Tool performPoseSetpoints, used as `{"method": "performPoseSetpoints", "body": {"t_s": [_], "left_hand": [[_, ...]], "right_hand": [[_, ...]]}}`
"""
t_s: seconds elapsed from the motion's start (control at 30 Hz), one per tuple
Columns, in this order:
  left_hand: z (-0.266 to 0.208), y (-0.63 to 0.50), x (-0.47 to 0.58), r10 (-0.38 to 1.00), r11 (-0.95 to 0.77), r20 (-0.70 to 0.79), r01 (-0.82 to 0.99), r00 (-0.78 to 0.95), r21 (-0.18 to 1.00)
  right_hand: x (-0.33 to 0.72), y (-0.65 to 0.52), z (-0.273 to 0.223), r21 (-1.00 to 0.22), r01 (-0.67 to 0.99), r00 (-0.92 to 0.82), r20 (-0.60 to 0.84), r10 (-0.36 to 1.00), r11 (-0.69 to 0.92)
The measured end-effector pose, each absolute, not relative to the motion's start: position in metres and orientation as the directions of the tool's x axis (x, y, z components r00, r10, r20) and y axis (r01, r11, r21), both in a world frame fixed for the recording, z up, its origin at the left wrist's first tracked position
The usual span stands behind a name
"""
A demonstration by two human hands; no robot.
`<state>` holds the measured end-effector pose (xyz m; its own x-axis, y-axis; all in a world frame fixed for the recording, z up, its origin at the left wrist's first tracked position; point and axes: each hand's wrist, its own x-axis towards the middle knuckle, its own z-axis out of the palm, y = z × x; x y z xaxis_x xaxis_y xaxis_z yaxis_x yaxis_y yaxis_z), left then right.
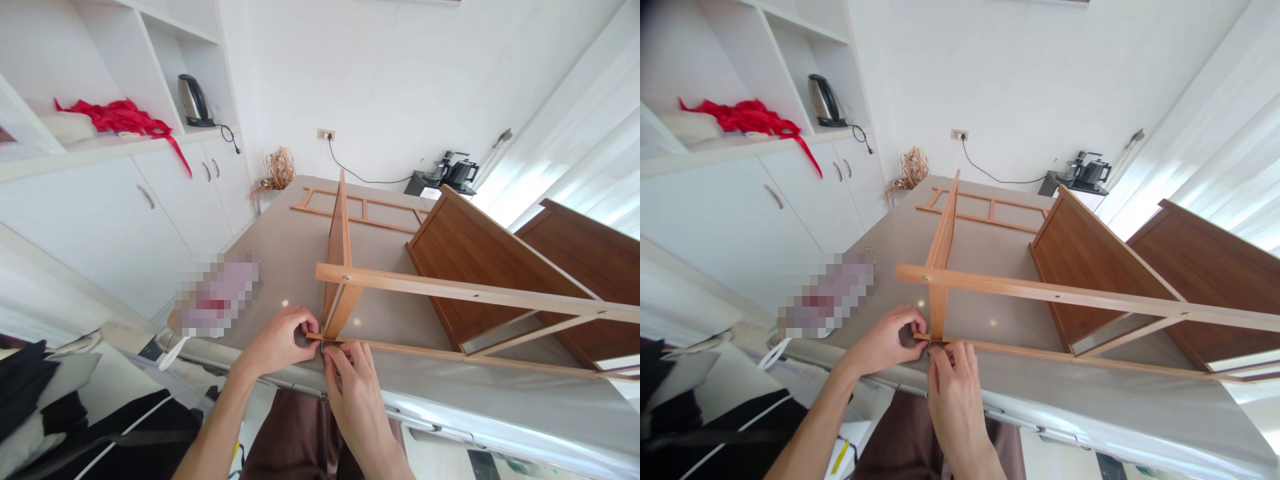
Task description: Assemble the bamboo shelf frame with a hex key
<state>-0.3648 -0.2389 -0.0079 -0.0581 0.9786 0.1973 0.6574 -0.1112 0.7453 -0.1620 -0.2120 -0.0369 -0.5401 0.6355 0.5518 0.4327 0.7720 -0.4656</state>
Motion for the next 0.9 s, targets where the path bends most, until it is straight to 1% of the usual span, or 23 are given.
{"method": "performPoseSetpoints", "body": {"t_s": [0.23,0.47,0.73,0.9], "left_hand": [[-0.007,-0.239,-0.364,0.978,-0.113,0.199,0.653,-0.058,0.749],[-0.007,-0.240,-0.366,0.981,-0.096,0.181,0.650,-0.065,0.754],[-0.007,-0.240,-0.365,0.980,-0.097,0.185,0.650,-0.069,0.754],[-0.007,-0.241,-0.366,0.981,-0.097,0.184,0.647,-0.067,0.756]], "right_hand": [[-0.163,-0.214,-0.032,-0.400,0.469,-0.549,0.566,0.615,0.787],[-0.173,-0.222,-0.030,-0.246,0.567,-0.543,0.606,0.582,0.786],[-0.172,-0.222,-0.030,-0.209,0.560,-0.555,0.625,0.550,0.802],[-0.171,-0.224,-0.028,-0.169,0.559,-0.590,0.606,0.533,0.812]]}}
